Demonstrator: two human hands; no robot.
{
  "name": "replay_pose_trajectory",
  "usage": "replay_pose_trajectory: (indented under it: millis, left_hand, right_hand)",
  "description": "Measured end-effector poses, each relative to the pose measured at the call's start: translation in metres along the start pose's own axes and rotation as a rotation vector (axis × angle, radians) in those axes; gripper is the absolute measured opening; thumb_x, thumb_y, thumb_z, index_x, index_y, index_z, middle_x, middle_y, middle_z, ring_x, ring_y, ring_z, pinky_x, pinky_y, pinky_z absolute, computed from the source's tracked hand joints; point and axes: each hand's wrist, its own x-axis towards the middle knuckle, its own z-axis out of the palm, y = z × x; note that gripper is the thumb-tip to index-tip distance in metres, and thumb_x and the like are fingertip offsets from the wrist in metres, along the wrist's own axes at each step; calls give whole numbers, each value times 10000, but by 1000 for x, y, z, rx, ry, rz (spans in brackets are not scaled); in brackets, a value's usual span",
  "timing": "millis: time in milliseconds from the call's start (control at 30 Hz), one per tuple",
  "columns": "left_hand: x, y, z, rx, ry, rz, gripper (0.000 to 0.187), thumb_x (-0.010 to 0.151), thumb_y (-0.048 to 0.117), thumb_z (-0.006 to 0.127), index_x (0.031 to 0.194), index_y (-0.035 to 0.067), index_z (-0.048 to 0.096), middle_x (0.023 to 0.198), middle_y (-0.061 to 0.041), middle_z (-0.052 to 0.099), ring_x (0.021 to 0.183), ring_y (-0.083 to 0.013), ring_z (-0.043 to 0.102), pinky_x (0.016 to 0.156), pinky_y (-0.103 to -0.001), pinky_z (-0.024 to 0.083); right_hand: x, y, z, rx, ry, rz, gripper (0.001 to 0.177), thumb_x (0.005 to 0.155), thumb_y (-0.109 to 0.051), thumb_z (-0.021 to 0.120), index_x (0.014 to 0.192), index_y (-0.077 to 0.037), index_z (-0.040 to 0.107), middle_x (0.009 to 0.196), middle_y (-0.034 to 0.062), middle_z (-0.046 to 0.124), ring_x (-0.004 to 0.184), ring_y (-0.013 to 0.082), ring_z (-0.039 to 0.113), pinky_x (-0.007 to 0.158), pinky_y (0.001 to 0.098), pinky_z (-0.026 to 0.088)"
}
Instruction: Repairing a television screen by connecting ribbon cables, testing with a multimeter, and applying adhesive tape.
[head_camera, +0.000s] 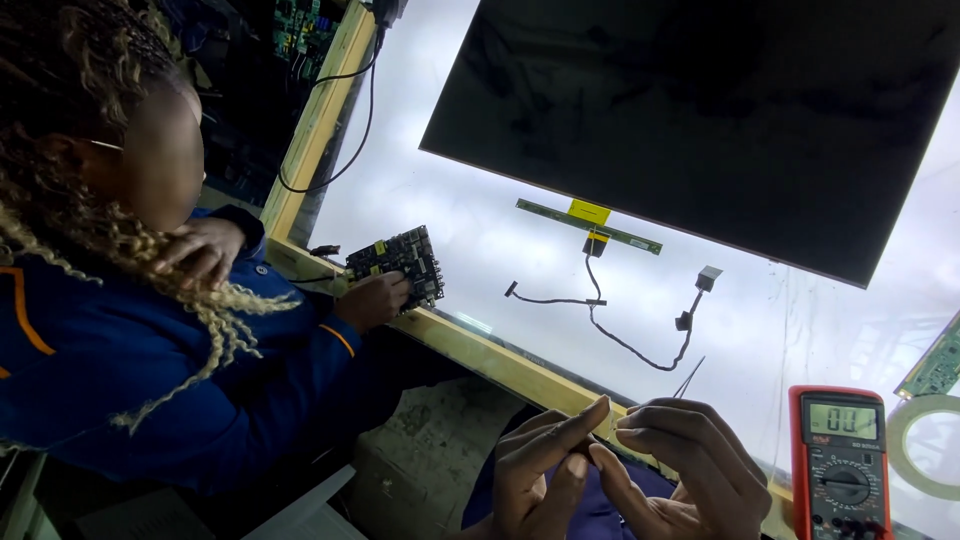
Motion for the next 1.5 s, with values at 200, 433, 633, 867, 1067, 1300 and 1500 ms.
replay_pose_trajectory:
  millis: [200,433,633,867,1067,1300,1500]
  left_hand:
    - [-1,6,-1,145,58,43,319,999,185,499,1239,37,647,813,-83,702,741,-177,618,638,-333,557]
    - [2,2,-5,259,56,174,313,967,107,486,1229,26,636,756,-65,714,709,-180,637,640,-322,580]
    - [15,11,-7,323,128,194,189,899,82,518,943,64,702,724,-37,718,668,-164,659,605,-294,567]
    - [2,2,-2,39,244,29,111,872,142,585,907,38,603,797,-111,694,707,-215,675,623,-320,536]
    - [5,9,-6,-93,97,-118,203,876,267,646,860,65,661,788,-89,711,691,-171,651,620,-297,517]
    - [9,12,-2,-55,46,25,243,927,305,645,862,71,649,767,-78,665,628,-156,576,587,-290,482]
    - [8,8,-2,-79,66,5,124,860,167,660,809,54,651,734,-86,668,627,-170,595,563,-290,481]
  right_hand:
    - [2,5,-1,-134,-43,-108,226,684,-193,839,849,-94,721,852,57,730,783,186,686,704,267,579]
    - [10,4,-1,-123,-87,-85,127,720,-196,782,759,-86,732,769,45,728,710,165,684,677,264,575]
    - [17,-10,7,189,-30,156,106,692,-33,674,601,-64,630,579,43,625,545,155,590,504,231,462]
    - [11,1,1,554,-176,274,98,738,-78,684,650,-47,654,602,55,635,573,167,605,528,257,487]
    - [8,5,-6,583,-197,229,141,781,-174,690,696,-62,679,647,52,695,603,171,672,582,276,564]
    - [3,9,-7,437,-190,174,113,755,-190,715,682,-109,686,641,18,713,579,127,691,561,215,568]
    - [-3,14,-12,337,-227,96,337,709,-463,676,712,-128,713,699,5,734,648,140,727,611,214,592]
